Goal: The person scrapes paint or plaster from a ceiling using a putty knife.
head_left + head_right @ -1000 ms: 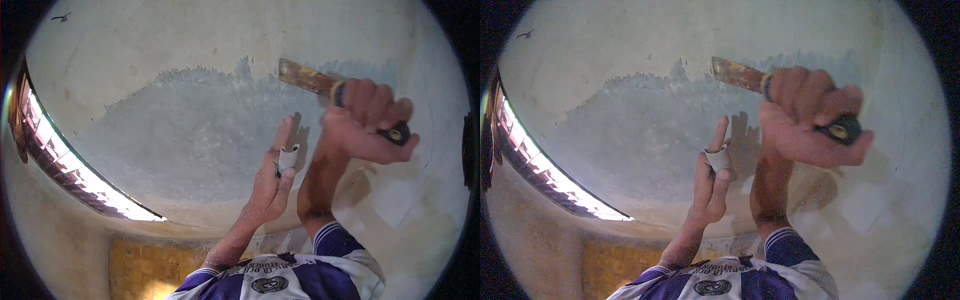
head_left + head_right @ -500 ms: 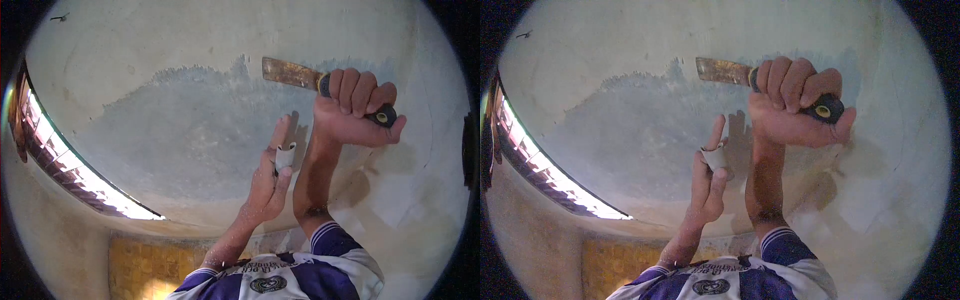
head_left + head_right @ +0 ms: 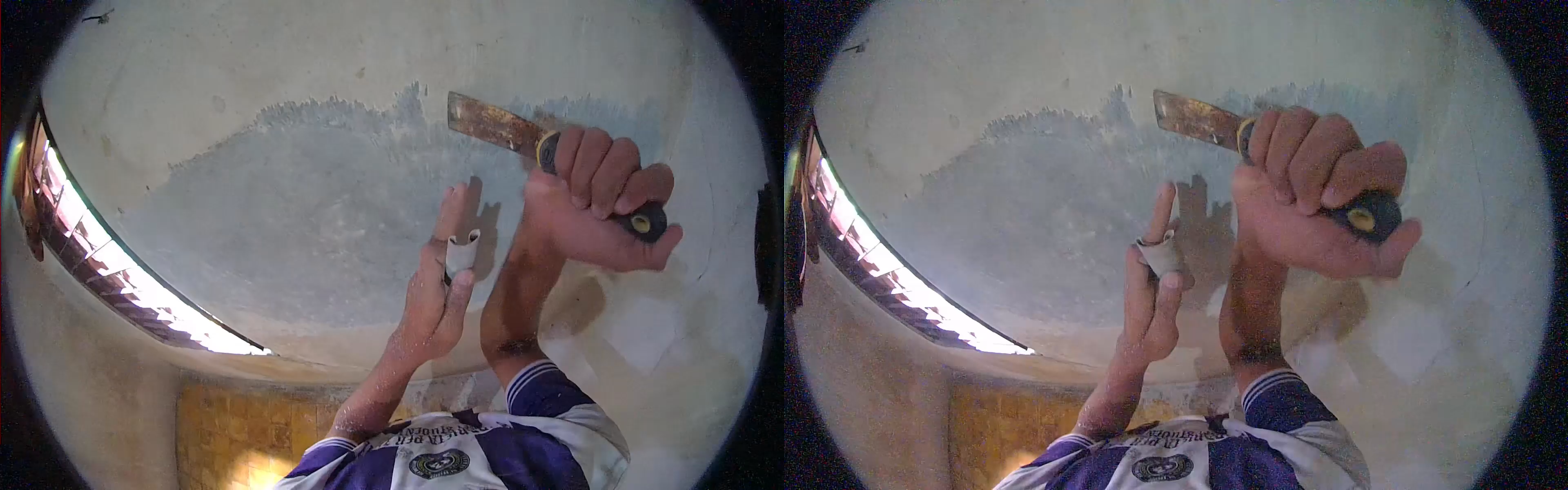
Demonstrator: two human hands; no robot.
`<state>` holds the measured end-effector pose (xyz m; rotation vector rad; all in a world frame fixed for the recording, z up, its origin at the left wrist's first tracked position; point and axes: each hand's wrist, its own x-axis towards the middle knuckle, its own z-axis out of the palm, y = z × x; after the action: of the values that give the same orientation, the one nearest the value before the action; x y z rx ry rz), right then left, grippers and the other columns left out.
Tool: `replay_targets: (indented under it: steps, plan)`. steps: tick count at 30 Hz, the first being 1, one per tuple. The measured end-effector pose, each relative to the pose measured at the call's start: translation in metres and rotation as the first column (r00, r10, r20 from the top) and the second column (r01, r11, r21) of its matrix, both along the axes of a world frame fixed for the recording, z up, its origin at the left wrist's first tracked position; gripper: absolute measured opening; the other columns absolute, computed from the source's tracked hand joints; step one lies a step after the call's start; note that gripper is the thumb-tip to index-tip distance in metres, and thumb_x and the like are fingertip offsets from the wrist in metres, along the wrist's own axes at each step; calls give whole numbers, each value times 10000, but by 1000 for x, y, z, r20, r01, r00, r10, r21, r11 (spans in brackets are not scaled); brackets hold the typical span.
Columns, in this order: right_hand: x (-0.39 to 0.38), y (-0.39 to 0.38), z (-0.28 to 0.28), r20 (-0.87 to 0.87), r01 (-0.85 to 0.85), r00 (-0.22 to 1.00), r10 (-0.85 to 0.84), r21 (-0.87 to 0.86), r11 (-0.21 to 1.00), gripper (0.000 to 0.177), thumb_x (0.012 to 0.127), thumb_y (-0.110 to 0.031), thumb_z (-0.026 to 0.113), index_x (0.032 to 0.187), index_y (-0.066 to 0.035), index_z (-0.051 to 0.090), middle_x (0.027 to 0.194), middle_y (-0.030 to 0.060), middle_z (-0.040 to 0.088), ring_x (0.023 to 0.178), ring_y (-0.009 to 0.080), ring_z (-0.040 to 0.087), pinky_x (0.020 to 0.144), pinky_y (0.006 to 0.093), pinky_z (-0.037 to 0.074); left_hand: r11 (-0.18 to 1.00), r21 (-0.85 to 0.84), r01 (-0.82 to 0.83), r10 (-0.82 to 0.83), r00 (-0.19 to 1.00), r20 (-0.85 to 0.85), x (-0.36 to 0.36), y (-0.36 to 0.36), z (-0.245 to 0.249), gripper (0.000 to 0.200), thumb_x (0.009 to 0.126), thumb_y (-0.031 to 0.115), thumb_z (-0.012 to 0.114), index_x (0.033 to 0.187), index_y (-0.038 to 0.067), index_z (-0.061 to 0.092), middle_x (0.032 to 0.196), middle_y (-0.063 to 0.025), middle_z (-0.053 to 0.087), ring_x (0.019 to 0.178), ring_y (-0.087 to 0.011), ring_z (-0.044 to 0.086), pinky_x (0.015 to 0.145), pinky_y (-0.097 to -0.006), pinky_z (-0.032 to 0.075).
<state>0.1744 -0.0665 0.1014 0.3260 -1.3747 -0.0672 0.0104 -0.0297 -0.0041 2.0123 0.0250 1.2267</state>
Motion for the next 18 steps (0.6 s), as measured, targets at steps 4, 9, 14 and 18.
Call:
replay_targets:
  steps: [4, 9, 14, 18]
  plan:
    - [-3, -22, 0, -347, -53, 936, 61, 32, 998, 566, 920, -646, 352, 754, -119, 474, 574, 20, 428, 489, 132, 334, 478, 321, 278, 994, 67, 89, -91, 996, 20, 14, -2, 7, 636, 1020, 289, 369, 1495, -75, 153, 1570, -249, 192, 1466, -401, 160, 1169, -443, 165]
    - [-1, -6, -1, 29, 79, 997, -78, -51, 996, 572, 920, -646, 343, 745, -118, 475, 575, 22, 422, 484, 131, 331, 472, 318, 276, 993, 85, 85, -86, 996, 2, 14, -7, 12, 643, 1025, 329, 355, 1502, -54, 158, 1575, -236, 188, 1469, -399, 149, 1172, -453, 166]
    - [0, -6, 1, -19, -42, 999, 43, 61, 997, 597, 920, -649, 352, 719, -95, 445, 554, 28, 393, 467, 135, 329, 456, 318, 258, 990, 114, 79, -86, 995, 53, 20, -5, 6, 644, 1026, 336, 347, 1465, -108, 187, 1575, -255, 179, 1451, -357, 219, 1127, -413, 221]
    - [-2, -18, 4, -52, -62, 996, 66, 69, 996, 587, 921, -635, 356, 714, -94, 450, 522, 30, 373, 447, 147, 323, 438, 329, 238, 991, 98, 94, -96, 995, 18, 17, -8, 9, 648, 1028, 333, 336, 1497, -69, 143, 1571, -250, 187, 1468, -399, 155, 1169, -446, 165]
